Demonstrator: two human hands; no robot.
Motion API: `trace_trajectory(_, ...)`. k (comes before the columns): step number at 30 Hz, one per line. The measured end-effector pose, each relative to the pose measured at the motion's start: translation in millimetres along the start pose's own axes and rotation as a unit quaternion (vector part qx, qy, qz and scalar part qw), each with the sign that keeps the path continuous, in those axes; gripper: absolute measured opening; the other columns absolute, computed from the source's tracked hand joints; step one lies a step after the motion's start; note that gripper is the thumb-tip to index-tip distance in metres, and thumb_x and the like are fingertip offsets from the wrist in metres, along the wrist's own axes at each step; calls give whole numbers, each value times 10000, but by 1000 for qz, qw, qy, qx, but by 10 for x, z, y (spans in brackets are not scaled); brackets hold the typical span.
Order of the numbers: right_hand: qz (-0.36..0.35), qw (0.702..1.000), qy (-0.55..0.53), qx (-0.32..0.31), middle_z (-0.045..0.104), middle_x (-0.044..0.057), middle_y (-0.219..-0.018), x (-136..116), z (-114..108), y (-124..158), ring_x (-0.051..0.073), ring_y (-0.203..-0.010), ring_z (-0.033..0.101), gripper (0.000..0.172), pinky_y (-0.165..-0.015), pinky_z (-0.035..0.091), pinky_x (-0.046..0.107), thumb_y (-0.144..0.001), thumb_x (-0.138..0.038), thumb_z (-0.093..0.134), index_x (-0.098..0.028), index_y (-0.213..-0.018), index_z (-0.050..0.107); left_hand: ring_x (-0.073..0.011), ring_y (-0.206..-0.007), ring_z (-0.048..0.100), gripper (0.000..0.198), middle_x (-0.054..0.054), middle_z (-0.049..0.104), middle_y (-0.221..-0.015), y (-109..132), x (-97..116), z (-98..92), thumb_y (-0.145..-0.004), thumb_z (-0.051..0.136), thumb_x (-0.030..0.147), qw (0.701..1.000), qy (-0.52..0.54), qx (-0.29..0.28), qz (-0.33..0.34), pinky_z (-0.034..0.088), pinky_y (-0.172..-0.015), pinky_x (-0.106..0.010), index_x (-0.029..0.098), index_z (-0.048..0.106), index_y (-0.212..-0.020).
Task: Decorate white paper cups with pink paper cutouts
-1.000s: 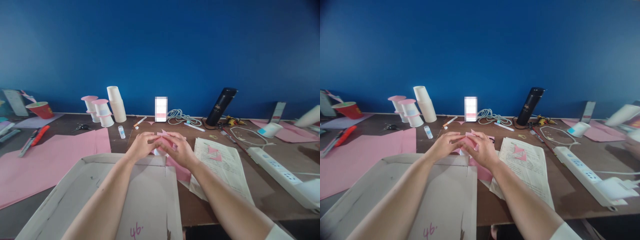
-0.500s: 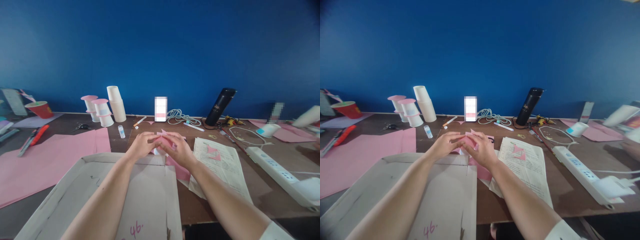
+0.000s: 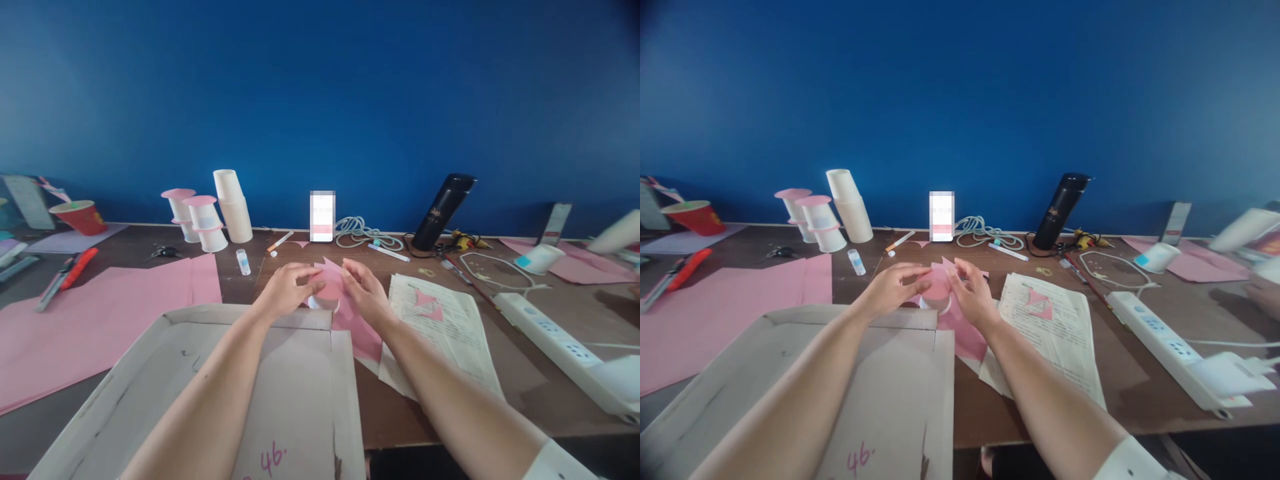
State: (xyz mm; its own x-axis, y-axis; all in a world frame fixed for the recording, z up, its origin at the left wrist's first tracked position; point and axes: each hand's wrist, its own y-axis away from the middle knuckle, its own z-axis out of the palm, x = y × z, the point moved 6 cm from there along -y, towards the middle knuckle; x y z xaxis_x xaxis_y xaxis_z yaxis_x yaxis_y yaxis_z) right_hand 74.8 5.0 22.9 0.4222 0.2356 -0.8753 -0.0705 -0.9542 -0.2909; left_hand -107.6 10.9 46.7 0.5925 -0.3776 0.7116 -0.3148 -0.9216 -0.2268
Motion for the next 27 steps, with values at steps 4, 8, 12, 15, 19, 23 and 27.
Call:
trace_trajectory(4, -17, 1000, -3, -22, 612, 76, -1182, 30, 79, 3, 224, -1084, 576, 424, -898, 477, 401, -845, -486, 513, -243, -1190, 561, -232, -1140, 549, 481, -32, 596, -1259, -5, 1, 4, -771, 566, 577, 1000, -4, 1, 7, 409, -985, -358, 300, 644, -1157)
trace_trajectory(8, -38, 999, 9, -27, 612, 79, -1172, 49, 102, 1, 223, -1074, 579, 416, -897, 474, 402, -851, -481, 507, -247, -1192, 553, -237, -1132, 555, 472, -32, 596, -1260, -2, 5, -1, -768, 572, 572, 1000, -15, 3, 5, 420, -974, -365, 303, 647, -1149)
trace_trajectory(12, -42, 999, 11, -23, 606, 91, -1178, 59, 99, -4, 227, -1076, 581, 424, -886, 481, 398, -846, -478, 517, -241, -1197, 548, -240, -1132, 556, 483, -37, 595, -1262, 2, 11, 1, -767, 573, 575, 1000, -18, 3, 6, 423, -970, -363, 294, 644, -1154)
trace_trajectory(15, -36, 999, 8, -26, 595, 94, -1196, 55, 100, -5, 227, -1084, 577, 431, -876, 487, 391, -842, -481, 519, -242, -1199, 546, -242, -1132, 556, 499, -36, 599, -1259, 3, 17, 2, -760, 574, 587, 1000, -17, 2, 4, 428, -962, -356, 288, 645, -1153)
trace_trajectory(19, -28, 999, 5, -33, 595, 88, -1196, 49, 104, -4, 225, -1083, 577, 422, -881, 486, 392, -843, -485, 514, -245, -1188, 555, -241, -1136, 553, 510, -39, 603, -1253, 2, 22, 2, -756, 580, 587, 1000, -9, 1, 0, 431, -957, -350, 275, 646, -1153)
trace_trajectory(23, -28, 999, -10, -32, 604, 72, -1181, 31, 95, 10, 216, -1085, 575, 399, -898, 479, 384, -850, -483, 511, -257, -1175, 561, -240, -1144, 547, 501, -45, 596, -1261, -1, 10, 4, -757, 587, 576, 1000, -3, 2, -1, 425, -965, -354, 273, 647, -1151)
trace_trajectory(27, -37, 998, -32, -50, 589, 52, -1212, -37, 98, 46, 206, -1106, 561, 414, -909, 476, 367, -838, -484, 537, -281, -1198, 544, -253, -1167, 530, 509, -49, 584, -1279, 2, 7, 2, -758, 581, 581, 1000, -5, 1, 5, 421, -971, -370, 277, 640, -1162)
